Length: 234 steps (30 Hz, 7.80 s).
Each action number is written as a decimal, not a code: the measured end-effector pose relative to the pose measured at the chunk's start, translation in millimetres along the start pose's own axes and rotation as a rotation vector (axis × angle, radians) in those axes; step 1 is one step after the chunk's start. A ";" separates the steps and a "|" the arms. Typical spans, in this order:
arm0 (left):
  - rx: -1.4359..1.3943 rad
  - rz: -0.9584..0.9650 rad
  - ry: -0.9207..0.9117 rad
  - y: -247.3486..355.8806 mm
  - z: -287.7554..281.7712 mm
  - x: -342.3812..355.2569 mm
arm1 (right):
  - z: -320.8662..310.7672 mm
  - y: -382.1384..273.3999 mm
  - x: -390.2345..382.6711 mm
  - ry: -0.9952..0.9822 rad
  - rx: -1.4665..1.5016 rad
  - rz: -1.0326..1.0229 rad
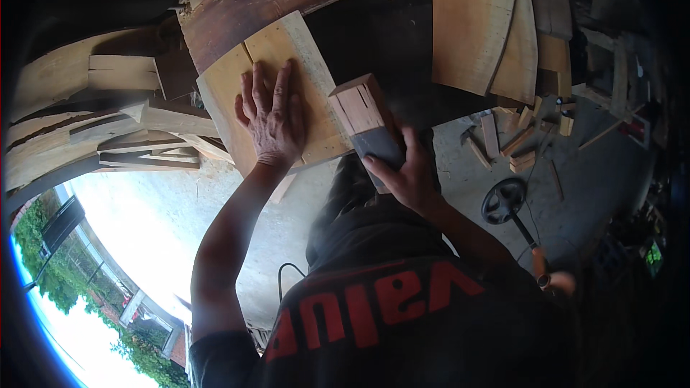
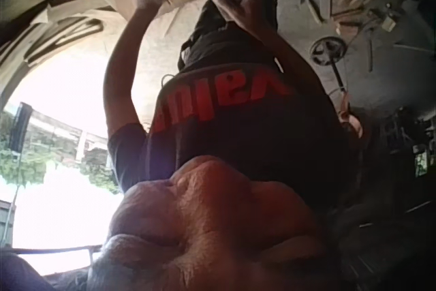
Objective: The recorder sands a wooden block with a sanding tool and then uses a hand saw to cut a line on a wooden board.
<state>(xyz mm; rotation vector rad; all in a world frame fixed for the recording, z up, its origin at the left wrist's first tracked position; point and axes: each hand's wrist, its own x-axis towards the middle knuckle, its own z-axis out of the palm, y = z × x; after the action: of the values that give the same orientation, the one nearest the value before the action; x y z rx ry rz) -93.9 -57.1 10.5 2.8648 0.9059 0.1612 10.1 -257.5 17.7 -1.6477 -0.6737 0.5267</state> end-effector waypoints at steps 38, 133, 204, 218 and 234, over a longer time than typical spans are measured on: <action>-0.011 0.659 -0.238 19.6 -12.4 25.3 | -6.9 43.0 55.2 0.098 -1.199 -0.196; -0.121 -0.510 0.367 -5.0 14.5 -107.4 | -307.1 -8.8 130.2 0.664 -0.198 0.098; -0.703 0.174 0.147 302.9 -16.0 66.6 | -410.0 55.9 46.7 0.338 0.564 0.077; -0.721 0.210 0.180 330.2 25.5 59.0 | -385.3 25.9 30.0 0.109 0.478 0.107; -0.195 0.305 0.326 376.5 81.3 47.4 | -230.5 -5.7 113.4 -0.192 -0.173 0.045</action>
<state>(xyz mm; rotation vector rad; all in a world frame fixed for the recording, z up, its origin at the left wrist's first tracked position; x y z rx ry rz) 168.5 -342.6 -7.3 2.8157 0.4536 0.7227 246.6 -345.1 67.4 -1.7914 -0.8446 0.6810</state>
